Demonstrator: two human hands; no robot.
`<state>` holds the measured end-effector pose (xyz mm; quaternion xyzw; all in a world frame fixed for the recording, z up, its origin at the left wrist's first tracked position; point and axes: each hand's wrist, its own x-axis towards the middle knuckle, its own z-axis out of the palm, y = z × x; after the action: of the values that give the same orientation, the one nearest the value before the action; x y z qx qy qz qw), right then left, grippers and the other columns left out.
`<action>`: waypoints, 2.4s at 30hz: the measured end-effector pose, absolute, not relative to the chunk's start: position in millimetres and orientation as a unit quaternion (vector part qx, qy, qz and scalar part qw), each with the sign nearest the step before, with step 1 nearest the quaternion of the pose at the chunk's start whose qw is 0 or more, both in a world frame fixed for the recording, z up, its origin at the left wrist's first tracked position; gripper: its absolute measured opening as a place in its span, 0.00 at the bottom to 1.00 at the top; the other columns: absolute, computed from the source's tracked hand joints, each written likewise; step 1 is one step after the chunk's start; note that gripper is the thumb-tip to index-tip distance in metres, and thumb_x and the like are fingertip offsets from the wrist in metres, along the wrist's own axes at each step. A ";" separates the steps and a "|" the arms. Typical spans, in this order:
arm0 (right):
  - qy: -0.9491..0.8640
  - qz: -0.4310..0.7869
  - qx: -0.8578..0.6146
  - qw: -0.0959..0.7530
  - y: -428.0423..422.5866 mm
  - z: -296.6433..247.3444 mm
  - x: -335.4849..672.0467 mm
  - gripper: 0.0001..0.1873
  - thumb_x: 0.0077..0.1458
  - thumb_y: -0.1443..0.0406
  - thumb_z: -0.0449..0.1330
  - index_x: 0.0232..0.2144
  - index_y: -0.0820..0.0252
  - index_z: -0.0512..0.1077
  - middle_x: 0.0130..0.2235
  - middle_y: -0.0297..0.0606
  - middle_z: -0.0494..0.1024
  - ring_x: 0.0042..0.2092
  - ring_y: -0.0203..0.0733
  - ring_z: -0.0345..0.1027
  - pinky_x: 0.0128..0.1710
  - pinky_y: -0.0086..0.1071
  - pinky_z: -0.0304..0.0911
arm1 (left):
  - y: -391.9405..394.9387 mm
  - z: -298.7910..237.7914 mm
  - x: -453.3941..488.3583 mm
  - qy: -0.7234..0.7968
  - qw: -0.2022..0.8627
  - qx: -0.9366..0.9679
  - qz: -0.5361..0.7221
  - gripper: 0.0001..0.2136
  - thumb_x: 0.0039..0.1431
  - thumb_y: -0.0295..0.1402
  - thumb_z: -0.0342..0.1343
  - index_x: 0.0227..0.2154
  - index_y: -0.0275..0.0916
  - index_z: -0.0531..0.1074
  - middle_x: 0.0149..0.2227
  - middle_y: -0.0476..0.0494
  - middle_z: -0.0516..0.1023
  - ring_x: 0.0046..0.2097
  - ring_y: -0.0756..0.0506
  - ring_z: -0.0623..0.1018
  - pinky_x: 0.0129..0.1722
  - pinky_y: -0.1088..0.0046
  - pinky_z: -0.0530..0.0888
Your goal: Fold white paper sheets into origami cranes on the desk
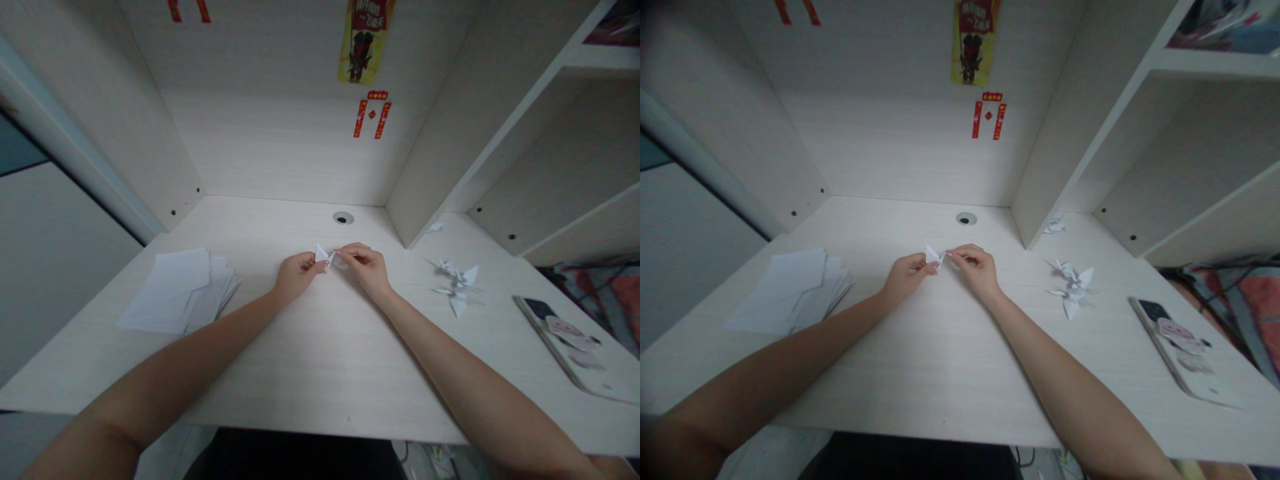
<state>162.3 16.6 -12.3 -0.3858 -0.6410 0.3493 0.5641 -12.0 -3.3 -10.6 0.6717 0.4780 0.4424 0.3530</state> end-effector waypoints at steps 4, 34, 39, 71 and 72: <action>-0.612 0.385 -0.387 0.572 15.8 -15.4 160.8 0.08 0.46 0.59 0.63 0.26 0.58 0.77 0.31 0.37 0.76 0.32 0.37 0.68 0.32 0.31 0.63 | -3.2 -8.4 -11.7 0.467 0.384 0.666 0.436 0.13 0.51 0.41 0.54 0.22 0.35 0.72 0.24 0.46 0.75 0.28 0.49 0.73 0.30 0.76 0.68; -0.622 0.394 -0.400 0.545 18.0 -14.8 161.1 0.12 0.44 0.59 0.64 0.33 0.56 0.77 0.35 0.38 0.76 0.33 0.37 0.68 0.32 0.31 0.63 | -5.2 -6.5 -11.7 0.475 0.372 0.669 0.435 0.13 0.51 0.42 0.55 0.22 0.36 0.72 0.23 0.47 0.74 0.26 0.50 0.72 0.27 0.77 0.66; -0.641 0.388 -0.381 0.542 19.2 -15.7 161.8 0.07 0.44 0.59 0.64 0.25 0.56 0.77 0.32 0.38 0.76 0.36 0.39 0.69 0.35 0.33 0.64 | -4.7 -7.8 -11.5 0.472 0.372 0.670 0.436 0.13 0.50 0.41 0.55 0.22 0.36 0.72 0.23 0.48 0.74 0.27 0.50 0.72 0.28 0.77 0.66; -0.655 0.269 -0.423 0.566 7.8 -5.1 159.8 0.08 0.46 0.59 0.63 0.27 0.57 0.77 0.31 0.39 0.76 0.34 0.39 0.68 0.32 0.32 0.60 | -6.3 -7.7 -11.2 0.489 0.333 0.675 0.441 0.13 0.52 0.42 0.53 0.23 0.36 0.72 0.24 0.48 0.74 0.27 0.50 0.71 0.28 0.77 0.66; -0.653 0.274 -0.426 0.563 8.2 -5.7 159.7 0.09 0.46 0.59 0.63 0.27 0.57 0.77 0.30 0.39 0.76 0.34 0.39 0.68 0.31 0.32 0.60 | -6.3 -7.6 -11.3 0.488 0.333 0.675 0.442 0.13 0.52 0.42 0.53 0.23 0.36 0.72 0.24 0.48 0.74 0.27 0.50 0.71 0.28 0.77 0.66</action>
<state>159.7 8.2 -5.7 -0.4260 -0.6527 0.2740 0.5634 -11.3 -6.3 -7.6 0.6748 0.4885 0.4416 0.3333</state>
